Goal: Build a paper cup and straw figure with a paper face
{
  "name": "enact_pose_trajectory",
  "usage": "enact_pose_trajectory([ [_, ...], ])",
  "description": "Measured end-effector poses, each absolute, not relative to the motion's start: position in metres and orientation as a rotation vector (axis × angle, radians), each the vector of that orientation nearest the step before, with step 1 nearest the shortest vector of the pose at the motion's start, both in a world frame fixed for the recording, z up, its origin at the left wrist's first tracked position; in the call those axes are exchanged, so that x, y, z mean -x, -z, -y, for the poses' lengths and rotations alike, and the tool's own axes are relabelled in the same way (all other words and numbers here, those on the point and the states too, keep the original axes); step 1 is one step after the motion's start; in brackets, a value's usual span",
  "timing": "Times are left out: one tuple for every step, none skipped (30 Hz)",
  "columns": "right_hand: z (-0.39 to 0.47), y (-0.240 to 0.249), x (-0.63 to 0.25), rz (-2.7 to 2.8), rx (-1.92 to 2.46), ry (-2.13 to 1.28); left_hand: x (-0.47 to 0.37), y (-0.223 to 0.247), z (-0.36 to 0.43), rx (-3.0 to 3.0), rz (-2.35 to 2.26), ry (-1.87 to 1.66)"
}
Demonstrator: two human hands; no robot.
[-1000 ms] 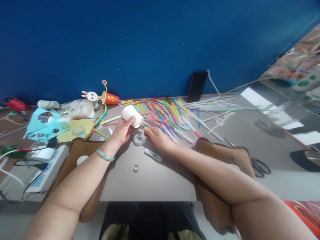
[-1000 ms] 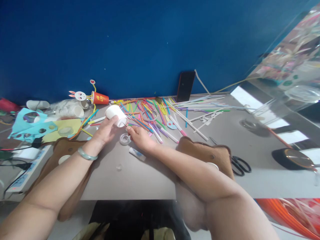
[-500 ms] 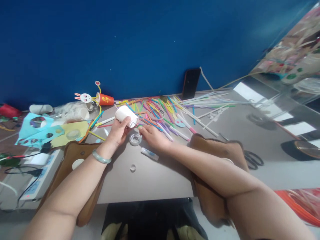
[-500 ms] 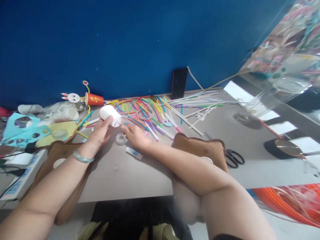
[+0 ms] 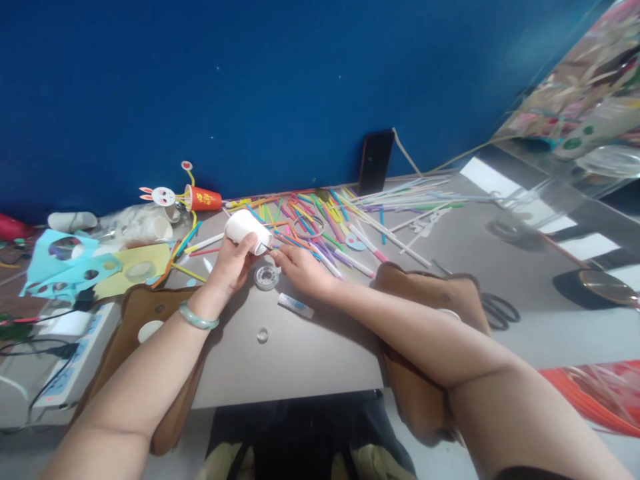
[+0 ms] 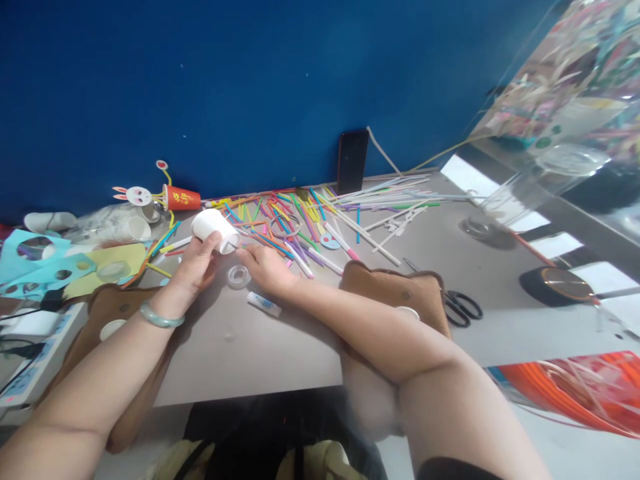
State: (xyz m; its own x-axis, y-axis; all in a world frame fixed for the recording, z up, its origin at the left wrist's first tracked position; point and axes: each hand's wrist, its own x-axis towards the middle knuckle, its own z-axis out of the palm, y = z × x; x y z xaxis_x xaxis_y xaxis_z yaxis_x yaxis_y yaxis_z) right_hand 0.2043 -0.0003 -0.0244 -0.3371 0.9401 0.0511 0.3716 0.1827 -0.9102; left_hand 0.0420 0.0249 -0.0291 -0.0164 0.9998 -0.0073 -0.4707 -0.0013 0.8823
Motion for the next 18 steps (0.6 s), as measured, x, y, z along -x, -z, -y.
enact_pose_trajectory([
  [0.0004,0.0244,-0.2056,1.892,1.272,-0.982,-0.0425,0.0287,-0.0241,-0.831,-0.860,-1.411],
  [0.0007,0.0240,-0.2066,1.948,1.306,-0.860,-0.0430,0.0282,-0.0234,-0.832,-0.864,-1.409],
  [0.0010,0.0234,-0.2072,1.986,1.336,-0.767,-0.0435,0.0277,-0.0227,-0.833,-0.865,-1.409],
  [0.0011,0.0226,-0.2074,2.010,1.352,-0.712,-0.0439,0.0273,-0.0221,-0.834,-0.863,-1.410],
  [0.0009,0.0216,-0.2071,2.015,1.356,-0.702,-0.0443,0.0268,-0.0215,-0.834,-0.862,-1.414],
  [0.0004,0.0208,-0.2065,2.000,1.346,-0.747,-0.0447,0.0265,-0.0210,-0.835,-0.861,-1.418],
  [-0.0004,0.0200,-0.2056,1.967,1.324,-0.848,-0.0452,0.0262,-0.0204,-0.836,-0.860,-1.425],
  [-0.0015,0.0194,-0.2045,1.913,1.291,-0.999,-0.0456,0.0259,-0.0199,-0.841,-0.857,-1.431],
  [-0.0027,0.0191,-0.2035,1.842,1.251,-1.181,-0.0461,0.0257,-0.0193,-0.847,-0.853,-1.438],
  [-0.0038,0.0189,-0.2026,1.761,1.209,-1.367,-0.0467,0.0256,-0.0187,-0.856,-0.847,-1.444],
  [-0.0046,0.0188,-0.2021,1.683,1.176,-1.511,-0.0472,0.0256,-0.0181,-0.863,-0.843,-1.451],
  [-0.0050,0.0188,-0.2021,1.639,1.157,-1.586,-0.0478,0.0256,-0.0176,-0.867,-0.842,-1.456],
  [-0.0049,0.0188,-0.2024,1.642,1.158,-1.575,-0.0483,0.0257,-0.0171,-0.869,-0.845,-1.458],
  [-0.0044,0.0187,-0.2031,1.689,1.176,-1.484,-0.0487,0.0258,-0.0166,-0.867,-0.851,-1.456],
  [-0.0036,0.0186,-0.2040,1.761,1.204,-1.332,-0.0490,0.0259,-0.0163,-0.861,-0.858,-1.454],
  [-0.0026,0.0185,-0.2049,1.834,1.234,-1.156,-0.0492,0.0260,-0.0161,-0.856,-0.864,-1.453],
  [-0.0016,0.0184,-0.2057,1.890,1.259,-0.995,-0.0493,0.0261,-0.0160,-0.851,-0.867,-1.454],
  [-0.0008,0.0184,-0.2062,1.920,1.274,-0.881,-0.0492,0.0261,-0.0160,-0.848,-0.866,-1.456],
])
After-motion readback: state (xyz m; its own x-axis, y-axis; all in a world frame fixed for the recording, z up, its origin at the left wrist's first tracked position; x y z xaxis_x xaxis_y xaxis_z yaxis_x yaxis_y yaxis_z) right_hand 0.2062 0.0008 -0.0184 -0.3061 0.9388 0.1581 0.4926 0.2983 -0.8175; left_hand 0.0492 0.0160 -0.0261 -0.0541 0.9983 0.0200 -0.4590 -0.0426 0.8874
